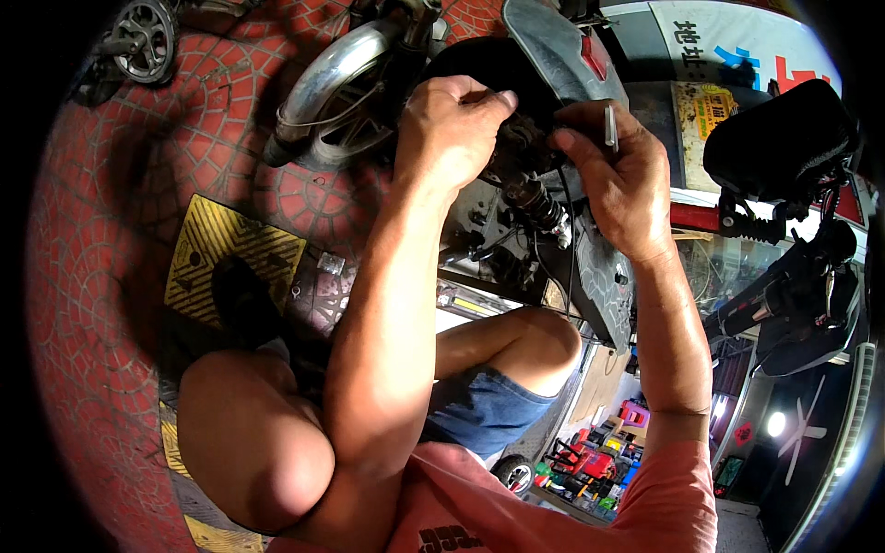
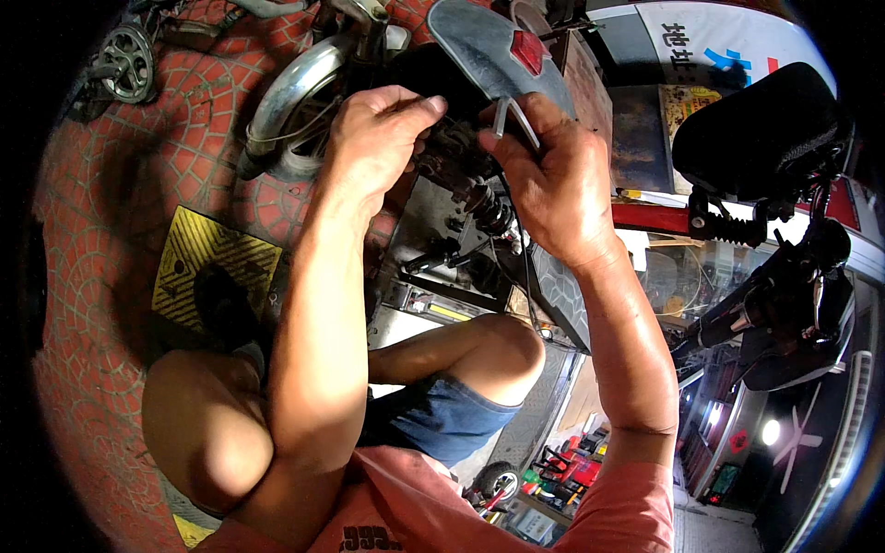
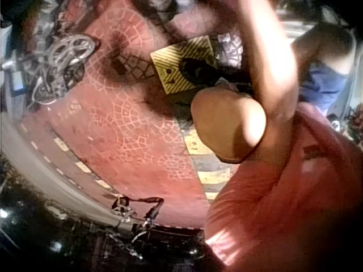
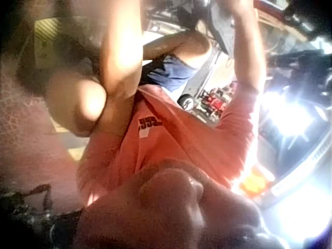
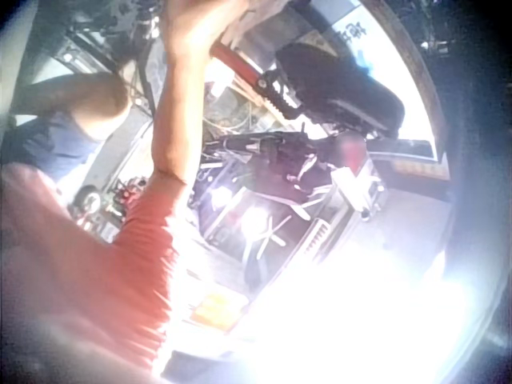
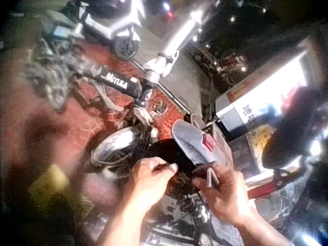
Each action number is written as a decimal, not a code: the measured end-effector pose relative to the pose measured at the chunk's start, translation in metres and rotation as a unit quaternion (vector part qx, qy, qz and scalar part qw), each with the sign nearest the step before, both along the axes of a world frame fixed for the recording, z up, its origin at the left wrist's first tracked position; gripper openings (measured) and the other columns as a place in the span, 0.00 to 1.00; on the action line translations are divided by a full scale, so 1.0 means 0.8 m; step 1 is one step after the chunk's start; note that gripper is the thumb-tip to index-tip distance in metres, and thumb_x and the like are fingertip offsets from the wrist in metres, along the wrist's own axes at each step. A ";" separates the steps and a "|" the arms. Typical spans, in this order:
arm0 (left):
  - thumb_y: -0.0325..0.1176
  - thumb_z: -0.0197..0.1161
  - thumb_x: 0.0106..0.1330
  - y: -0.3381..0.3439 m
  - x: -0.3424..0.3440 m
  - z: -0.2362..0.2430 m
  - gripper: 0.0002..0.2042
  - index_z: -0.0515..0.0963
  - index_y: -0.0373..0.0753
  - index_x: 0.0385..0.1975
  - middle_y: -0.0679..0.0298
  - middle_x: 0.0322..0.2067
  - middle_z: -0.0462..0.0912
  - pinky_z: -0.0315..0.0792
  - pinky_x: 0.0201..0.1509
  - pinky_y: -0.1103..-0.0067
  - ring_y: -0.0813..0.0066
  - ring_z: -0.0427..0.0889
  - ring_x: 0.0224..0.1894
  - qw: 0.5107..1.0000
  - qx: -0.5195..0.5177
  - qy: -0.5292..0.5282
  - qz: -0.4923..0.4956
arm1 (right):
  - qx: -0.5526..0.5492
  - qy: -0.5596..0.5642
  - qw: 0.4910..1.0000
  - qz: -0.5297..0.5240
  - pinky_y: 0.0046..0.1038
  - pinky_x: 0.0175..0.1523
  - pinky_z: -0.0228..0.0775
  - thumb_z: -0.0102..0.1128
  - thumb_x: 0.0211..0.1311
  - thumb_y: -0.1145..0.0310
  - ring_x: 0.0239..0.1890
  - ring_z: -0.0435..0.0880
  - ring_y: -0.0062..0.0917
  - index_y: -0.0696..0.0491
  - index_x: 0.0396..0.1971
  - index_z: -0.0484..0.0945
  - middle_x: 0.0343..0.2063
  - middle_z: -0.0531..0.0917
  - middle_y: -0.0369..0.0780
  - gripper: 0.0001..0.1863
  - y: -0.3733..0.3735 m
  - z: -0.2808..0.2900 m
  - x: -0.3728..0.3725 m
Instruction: The person is repairing a scooter in a workshop. They use a wrench to tighten bolts on the rear wheel and brake assembly, then attach a red plastic panel to the rear of the scooter.
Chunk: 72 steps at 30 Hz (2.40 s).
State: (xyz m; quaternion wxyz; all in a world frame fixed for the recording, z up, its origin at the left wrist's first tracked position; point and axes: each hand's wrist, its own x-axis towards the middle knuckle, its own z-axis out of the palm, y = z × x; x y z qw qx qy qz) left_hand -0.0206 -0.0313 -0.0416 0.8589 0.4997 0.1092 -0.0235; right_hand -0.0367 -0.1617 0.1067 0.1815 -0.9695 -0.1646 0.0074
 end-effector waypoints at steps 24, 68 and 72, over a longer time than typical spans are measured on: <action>0.27 0.71 0.61 -0.045 -0.017 -0.009 0.06 0.84 0.32 0.26 0.67 0.23 0.83 0.74 0.31 0.78 0.79 0.78 0.25 0.949 -0.278 0.111 0.102 | -0.118 0.012 0.992 0.050 0.27 0.30 0.69 0.67 0.66 0.73 0.21 0.71 0.22 0.59 0.44 0.82 0.20 0.78 0.45 0.10 0.050 0.008 0.022; 0.26 0.63 0.64 -0.052 -0.028 0.013 0.04 0.80 0.37 0.27 0.64 0.26 0.81 0.79 0.22 0.76 0.76 0.77 0.22 0.819 -0.525 0.200 0.116 | -0.415 -0.001 0.868 0.274 0.42 0.42 0.80 0.63 0.58 0.72 0.37 0.88 0.45 0.54 0.35 0.83 0.33 0.87 0.45 0.05 0.087 0.001 0.066; 0.27 0.63 0.63 -0.064 -0.026 0.004 0.03 0.82 0.36 0.32 0.62 0.30 0.83 0.80 0.24 0.74 0.74 0.79 0.25 0.806 -0.550 0.185 0.115 | -0.473 0.008 0.832 0.292 0.42 0.42 0.81 0.63 0.56 0.72 0.37 0.88 0.45 0.53 0.34 0.84 0.34 0.87 0.44 0.06 0.104 -0.001 0.065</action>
